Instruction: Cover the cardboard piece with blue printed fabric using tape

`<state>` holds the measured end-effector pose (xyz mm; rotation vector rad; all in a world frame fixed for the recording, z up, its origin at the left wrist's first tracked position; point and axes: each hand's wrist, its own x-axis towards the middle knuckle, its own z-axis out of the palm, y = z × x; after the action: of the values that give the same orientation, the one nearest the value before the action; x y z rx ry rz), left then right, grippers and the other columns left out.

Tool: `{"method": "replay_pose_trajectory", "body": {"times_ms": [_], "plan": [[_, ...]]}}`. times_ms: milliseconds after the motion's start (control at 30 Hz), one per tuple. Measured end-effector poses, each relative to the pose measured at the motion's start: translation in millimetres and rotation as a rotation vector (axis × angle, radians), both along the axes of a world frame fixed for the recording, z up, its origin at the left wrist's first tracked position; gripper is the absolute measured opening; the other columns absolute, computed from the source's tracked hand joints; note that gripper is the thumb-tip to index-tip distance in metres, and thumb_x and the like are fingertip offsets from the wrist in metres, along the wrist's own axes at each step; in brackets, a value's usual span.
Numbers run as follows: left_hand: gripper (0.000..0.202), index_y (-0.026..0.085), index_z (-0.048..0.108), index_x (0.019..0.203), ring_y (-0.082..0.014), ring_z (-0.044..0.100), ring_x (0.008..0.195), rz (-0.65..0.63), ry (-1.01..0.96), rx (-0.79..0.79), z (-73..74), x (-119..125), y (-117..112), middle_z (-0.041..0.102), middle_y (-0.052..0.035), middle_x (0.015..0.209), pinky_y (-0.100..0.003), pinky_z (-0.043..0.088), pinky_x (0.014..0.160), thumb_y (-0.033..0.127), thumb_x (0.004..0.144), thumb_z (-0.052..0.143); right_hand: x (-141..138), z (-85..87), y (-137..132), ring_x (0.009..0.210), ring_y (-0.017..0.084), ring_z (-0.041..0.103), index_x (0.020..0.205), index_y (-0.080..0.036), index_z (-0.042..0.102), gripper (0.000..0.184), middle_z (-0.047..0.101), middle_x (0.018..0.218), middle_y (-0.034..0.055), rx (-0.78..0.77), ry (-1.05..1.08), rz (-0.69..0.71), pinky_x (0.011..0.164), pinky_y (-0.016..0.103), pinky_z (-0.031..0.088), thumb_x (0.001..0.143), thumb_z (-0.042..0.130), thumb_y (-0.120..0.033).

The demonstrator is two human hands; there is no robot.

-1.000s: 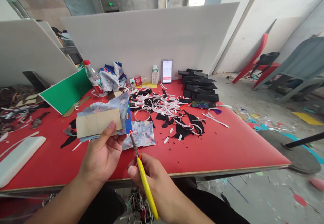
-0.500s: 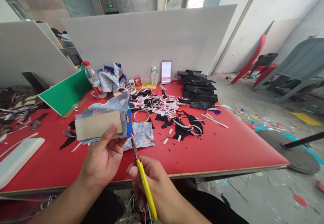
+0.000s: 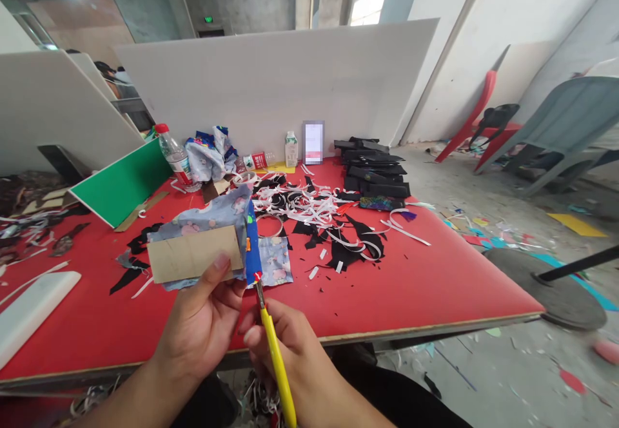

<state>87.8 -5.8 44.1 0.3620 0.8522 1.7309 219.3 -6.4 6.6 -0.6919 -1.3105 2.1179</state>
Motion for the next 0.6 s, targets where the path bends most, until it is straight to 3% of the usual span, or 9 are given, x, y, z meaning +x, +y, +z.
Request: {"method": "replay_pose_trajectory", "body": {"times_ms": [133, 233, 400, 600], "plan": [[0.021, 0.02, 0.077, 0.078, -0.0133, 0.067, 0.054, 0.015, 0.025, 0.016, 0.0, 0.8, -0.5, 0.079, -0.0035, 0.079, -0.017, 0.043, 0.035, 0.024, 0.067, 0.095, 2.8, 0.8, 1.3, 0.047, 0.007, 0.03, 0.09, -0.022, 0.053, 0.065, 0.036, 0.057, -0.0102, -0.034, -0.017, -0.001, 0.046, 0.023, 0.025, 0.081, 0.067, -0.084], [0.028, 0.018, 0.077, 0.08, -0.0099, 0.059, 0.047, 0.024, 0.024, -0.014, -1.2, 2.2, -1.4, 0.074, 0.0003, 0.071, -0.017, 0.045, 0.037, 0.026, 0.063, 0.098, 7.0, 4.1, 3.3, 0.054, 0.008, 0.033, 0.095, -0.02, 0.055, 0.063, 0.042, 0.063, -0.0076, 0.035, -0.039, -0.013, 0.05, 0.023, 0.026, 0.083, 0.067, -0.081], [0.035, 0.018, 0.077, 0.085, -0.0125, 0.065, 0.056, 0.038, -0.003, -0.076, -4.3, 4.3, -2.2, 0.076, 0.0006, 0.078, -0.019, 0.05, 0.042, 0.016, 0.057, 0.098, 5.7, 5.5, 4.7, 0.05, 0.007, 0.026, 0.097, -0.021, 0.055, 0.065, 0.036, 0.061, -0.0101, -0.014, 0.008, -0.023, 0.047, 0.023, 0.021, 0.082, 0.067, -0.083], [0.047, 0.024, 0.078, 0.092, -0.0181, 0.076, 0.082, 0.156, 0.019, -0.036, -2.9, 5.5, 0.1, 0.078, 0.0027, 0.086, -0.026, 0.066, 0.073, 0.014, 0.052, 0.101, 2.9, -0.1, 5.8, 0.045, 0.006, 0.025, 0.087, -0.022, 0.051, 0.064, 0.034, 0.055, -0.0114, -0.113, 0.011, -0.02, 0.043, 0.022, 0.019, 0.078, 0.072, -0.083]]}}
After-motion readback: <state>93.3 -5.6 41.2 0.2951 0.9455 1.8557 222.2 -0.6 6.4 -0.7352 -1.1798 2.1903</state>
